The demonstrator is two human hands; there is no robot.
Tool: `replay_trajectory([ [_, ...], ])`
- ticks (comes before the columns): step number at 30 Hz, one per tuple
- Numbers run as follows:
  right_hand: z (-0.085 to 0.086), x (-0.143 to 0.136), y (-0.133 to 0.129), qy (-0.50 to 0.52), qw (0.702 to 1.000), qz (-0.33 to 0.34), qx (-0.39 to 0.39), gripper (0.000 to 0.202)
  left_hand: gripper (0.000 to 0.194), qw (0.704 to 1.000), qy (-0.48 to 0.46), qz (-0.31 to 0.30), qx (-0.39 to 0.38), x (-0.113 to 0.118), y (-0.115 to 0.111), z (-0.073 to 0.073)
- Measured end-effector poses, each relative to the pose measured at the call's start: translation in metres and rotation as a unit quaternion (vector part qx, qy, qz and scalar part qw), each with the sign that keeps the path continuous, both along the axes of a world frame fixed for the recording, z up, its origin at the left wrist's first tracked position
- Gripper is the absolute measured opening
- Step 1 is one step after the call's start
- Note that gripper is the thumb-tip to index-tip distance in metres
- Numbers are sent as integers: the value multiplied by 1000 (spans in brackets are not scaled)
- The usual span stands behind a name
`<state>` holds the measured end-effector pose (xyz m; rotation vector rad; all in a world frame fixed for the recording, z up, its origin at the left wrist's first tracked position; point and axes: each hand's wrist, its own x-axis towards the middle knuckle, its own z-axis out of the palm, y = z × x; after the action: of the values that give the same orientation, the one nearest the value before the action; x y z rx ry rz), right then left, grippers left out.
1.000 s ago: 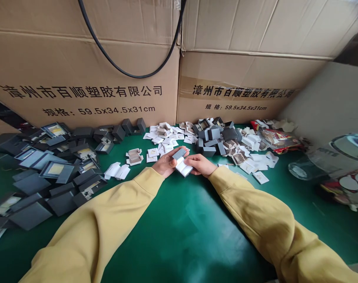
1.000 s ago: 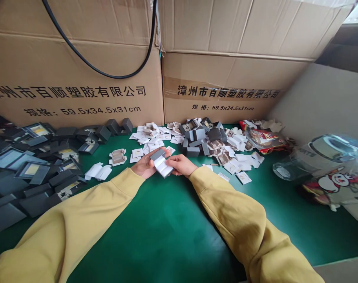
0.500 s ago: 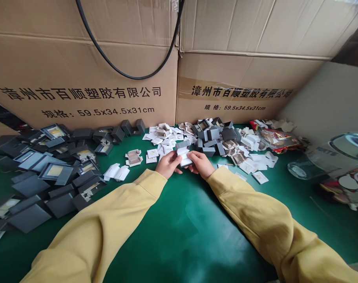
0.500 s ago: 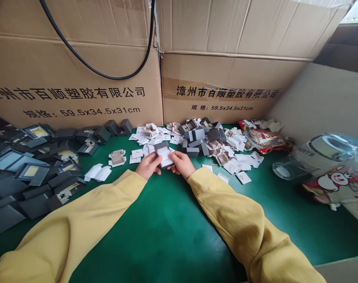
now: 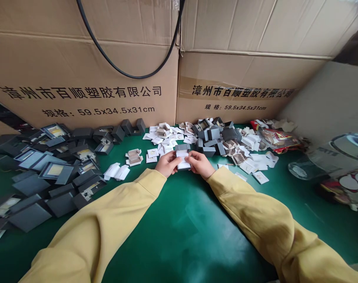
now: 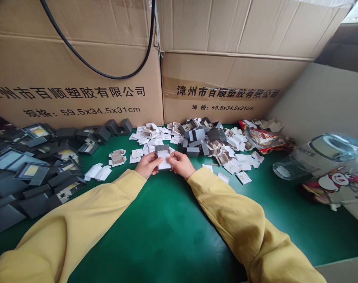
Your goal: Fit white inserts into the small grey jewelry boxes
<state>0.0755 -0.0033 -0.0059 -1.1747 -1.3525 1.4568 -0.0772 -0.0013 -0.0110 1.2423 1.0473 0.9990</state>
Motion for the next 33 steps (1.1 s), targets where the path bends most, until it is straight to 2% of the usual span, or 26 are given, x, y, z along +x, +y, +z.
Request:
replay_trajectory([
  [4, 0, 0, -1, 3, 1000, 1, -10, 27, 34, 1000, 15, -15, 20, 0, -4, 2],
  [9, 1, 0, -1, 11, 1000, 18, -21, 24, 40, 996, 31, -83, 20, -2, -3, 1],
  [13, 2, 1, -1, 20, 999, 36, -13, 24, 41, 996, 32, -78, 12, -3, -3, 1],
  [18, -1, 2, 1, 7, 1000, 16, -26, 15, 45, 996, 15, -80, 43, -3, -5, 1],
  [24, -4, -3, 3, 84, 996, -7, -18, 16, 47, 995, 24, -81, 61, -1, -8, 0],
  [33, -3, -4, -1, 151, 988, -14, -29, 22, 50, 996, -19, -86, 5, 1, -9, 1],
])
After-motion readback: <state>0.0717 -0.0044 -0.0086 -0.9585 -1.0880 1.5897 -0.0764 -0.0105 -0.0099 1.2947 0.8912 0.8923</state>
